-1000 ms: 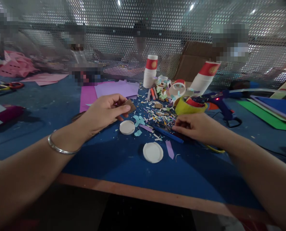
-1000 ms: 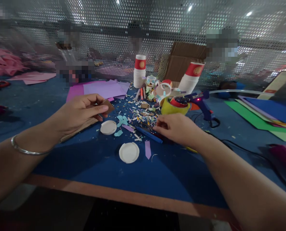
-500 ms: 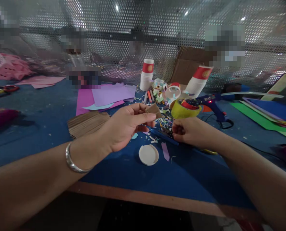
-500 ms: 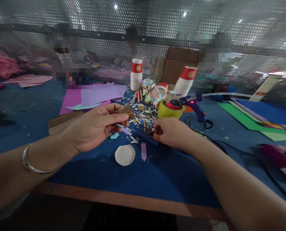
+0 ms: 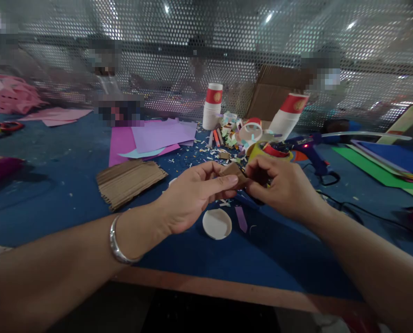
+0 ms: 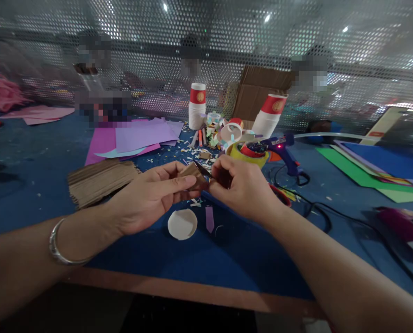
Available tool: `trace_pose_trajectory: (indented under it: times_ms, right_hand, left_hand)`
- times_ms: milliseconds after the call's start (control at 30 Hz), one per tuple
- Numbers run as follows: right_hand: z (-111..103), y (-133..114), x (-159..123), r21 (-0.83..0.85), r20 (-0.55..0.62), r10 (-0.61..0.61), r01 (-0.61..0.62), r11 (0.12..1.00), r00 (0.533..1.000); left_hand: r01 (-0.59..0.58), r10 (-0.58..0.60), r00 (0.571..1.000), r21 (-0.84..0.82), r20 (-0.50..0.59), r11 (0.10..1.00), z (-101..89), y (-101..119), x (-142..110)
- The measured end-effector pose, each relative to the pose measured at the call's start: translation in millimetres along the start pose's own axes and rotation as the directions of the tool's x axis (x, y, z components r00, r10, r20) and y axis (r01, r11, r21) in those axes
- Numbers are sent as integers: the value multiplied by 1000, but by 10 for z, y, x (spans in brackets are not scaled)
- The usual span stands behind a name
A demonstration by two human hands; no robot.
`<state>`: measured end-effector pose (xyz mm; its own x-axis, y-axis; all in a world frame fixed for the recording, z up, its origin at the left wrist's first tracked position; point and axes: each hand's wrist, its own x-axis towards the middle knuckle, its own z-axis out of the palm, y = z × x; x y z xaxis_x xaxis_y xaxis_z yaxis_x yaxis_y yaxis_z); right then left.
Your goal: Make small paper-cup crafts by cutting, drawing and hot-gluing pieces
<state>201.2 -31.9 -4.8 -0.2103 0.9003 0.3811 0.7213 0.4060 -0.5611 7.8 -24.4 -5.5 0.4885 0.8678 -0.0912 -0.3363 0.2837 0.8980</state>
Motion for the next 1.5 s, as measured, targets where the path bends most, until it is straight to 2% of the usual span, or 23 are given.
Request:
trace_pose_trajectory:
  times_ms: [100,200,333,433,500,633,767,867,1100,1367,1500]
  right_hand:
    - [29,-77,-25,49,7,-19,19,999,1000]
    - [44,-118,-39,190,49,-11,2,982,999]
    - [92,-128,-61,499,178,30,-117,859,984]
    - [143,-119,-73,606,185,57,-160,779,981]
    - [164,-111,-76,609,162,84,-167,776,983]
    - [159,-99,-83,537,135,141,-192,822,981]
    - [125,-119,-95,464,89,141,-167,870,986]
    - [108,-147,-95,441,79,112,-136,887,991]
    - [108,-146,-93,486,118,83,-131,864,989]
    - [99,-164,-100,492,152,47,-117,863,987]
    - [82,-215,-98,470,148,27,-95,877,989]
  left_hand:
    - [-48,48,999,-42,-5,998,-8,4,-5]
    - [-83,84,996,-60,7,995,-23,17,-6]
    - [-124,128,990,-75,60,989,-31,23,0]
    - [-158,162,986,-74,50,985,-31,33,1]
    - [-183,185,983,-60,17,981,-38,44,-3]
    - [-223,225,972,35,-62,974,-72,61,-19]
    - [-226,237,966,112,-105,968,-104,61,-31]
    - [-202,215,973,142,-85,969,-121,55,-32]
    - [-179,175,984,215,35,960,-146,45,-39]
    - [-163,144,985,229,97,960,-146,15,-52]
    - [-135,120,989,189,92,973,-140,9,-62]
